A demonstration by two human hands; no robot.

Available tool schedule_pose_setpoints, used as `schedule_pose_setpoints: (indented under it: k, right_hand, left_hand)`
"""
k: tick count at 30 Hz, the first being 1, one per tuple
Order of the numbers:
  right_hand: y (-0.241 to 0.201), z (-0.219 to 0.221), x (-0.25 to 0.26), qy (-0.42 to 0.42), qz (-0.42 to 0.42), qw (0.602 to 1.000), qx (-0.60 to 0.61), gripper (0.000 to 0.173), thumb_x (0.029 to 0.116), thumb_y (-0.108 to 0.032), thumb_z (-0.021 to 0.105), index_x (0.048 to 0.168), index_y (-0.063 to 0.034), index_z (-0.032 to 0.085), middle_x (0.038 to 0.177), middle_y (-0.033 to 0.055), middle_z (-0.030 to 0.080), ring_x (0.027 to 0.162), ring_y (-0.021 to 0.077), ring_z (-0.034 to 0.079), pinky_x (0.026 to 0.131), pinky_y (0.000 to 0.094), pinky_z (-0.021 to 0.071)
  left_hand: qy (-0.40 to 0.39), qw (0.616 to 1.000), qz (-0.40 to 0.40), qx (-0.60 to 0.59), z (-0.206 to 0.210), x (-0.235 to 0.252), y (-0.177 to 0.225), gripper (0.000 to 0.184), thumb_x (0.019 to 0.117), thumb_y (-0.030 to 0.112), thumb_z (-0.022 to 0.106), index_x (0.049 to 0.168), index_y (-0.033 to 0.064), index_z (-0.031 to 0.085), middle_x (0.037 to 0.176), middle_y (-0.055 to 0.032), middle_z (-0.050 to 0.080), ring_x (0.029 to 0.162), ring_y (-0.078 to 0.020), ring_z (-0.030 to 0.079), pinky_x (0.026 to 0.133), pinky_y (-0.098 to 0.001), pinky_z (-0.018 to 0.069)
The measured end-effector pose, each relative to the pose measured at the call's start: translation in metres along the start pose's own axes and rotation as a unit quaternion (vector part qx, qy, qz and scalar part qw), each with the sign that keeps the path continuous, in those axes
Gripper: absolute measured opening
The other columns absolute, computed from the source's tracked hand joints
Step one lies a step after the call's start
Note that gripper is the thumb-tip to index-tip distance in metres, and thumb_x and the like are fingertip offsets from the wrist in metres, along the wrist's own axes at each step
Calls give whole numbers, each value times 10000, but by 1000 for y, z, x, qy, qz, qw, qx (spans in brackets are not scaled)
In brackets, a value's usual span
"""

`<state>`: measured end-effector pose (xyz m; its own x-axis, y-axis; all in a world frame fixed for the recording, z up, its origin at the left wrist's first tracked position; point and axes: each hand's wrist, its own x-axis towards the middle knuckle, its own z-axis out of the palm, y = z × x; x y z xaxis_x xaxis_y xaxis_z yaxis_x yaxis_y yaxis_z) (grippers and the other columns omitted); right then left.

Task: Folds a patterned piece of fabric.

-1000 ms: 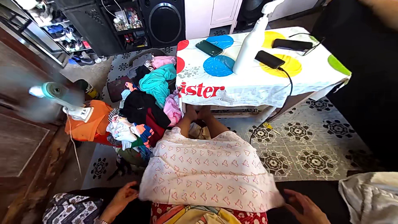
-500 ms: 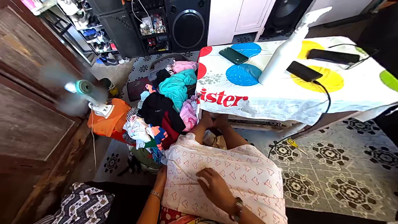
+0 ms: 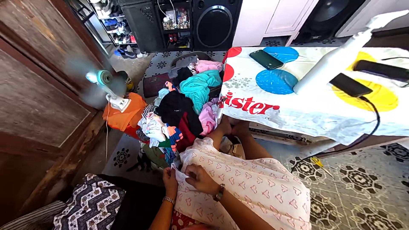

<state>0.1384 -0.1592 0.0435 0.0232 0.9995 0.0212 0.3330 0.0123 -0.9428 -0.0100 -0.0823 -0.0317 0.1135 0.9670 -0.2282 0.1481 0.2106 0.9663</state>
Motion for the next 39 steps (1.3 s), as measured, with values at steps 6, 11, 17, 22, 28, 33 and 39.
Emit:
schedule_pose_setpoints:
  k: [6,11,17,22,28,33,39]
  right_hand:
    - [-14,-29,8,-114,59,991,-37,101,919,-40,610,949,49,574,750,111,518,674,202,509,637,381,433]
    - [-36,-32,0,-68,134,965,-217,377,962,-139,625,1301,22,592,1078,231,689,992,398,679,903,588,506]
    - [-43,-17,9,-39,260,934,-241,509,1045,-360,551,1448,-51,525,1351,213,594,1090,386,668,903,556,541]
    - [-38,-13,24,-66,200,944,-254,285,987,-173,610,1210,-8,675,1335,221,589,1123,387,653,919,554,541]
    - [-8,-14,23,-38,65,996,56,141,923,-78,682,916,41,608,744,48,523,662,100,483,642,273,426]
    - [-13,-29,24,-46,106,993,25,153,953,-129,668,950,-14,567,674,7,507,575,88,474,577,271,425]
    - [-30,-40,-5,28,248,933,-258,418,1034,-342,567,1281,-14,647,1244,230,651,1161,397,639,976,587,493]
  left_hand:
    - [-5,1000,5,13,-1,3,3,222,1051,87,518,1153,-110,510,841,-143,603,695,-138,606,680,-316,542]
    - [-97,986,-11,133,-8,12,4,367,1073,170,495,1300,-117,513,1048,-257,660,931,-289,664,875,-450,544]
    - [-184,961,-154,136,-4,17,8,458,1104,321,452,1171,-78,666,1125,-248,671,1025,-275,646,943,-457,508]
    - [-157,979,-91,94,3,23,4,289,1075,183,524,964,-57,644,836,-89,593,749,-113,538,733,-303,472]
    - [-92,994,3,55,6,17,-8,222,1048,90,531,954,-97,607,784,-66,567,709,-70,524,698,-253,471]
    - [-45,998,27,36,7,15,-6,222,1065,94,494,966,-90,568,773,-77,557,698,-75,547,701,-253,495]
    - [-143,982,-86,90,-5,26,-4,447,1125,258,365,1246,-108,591,1136,-251,651,1020,-271,633,936,-432,511]
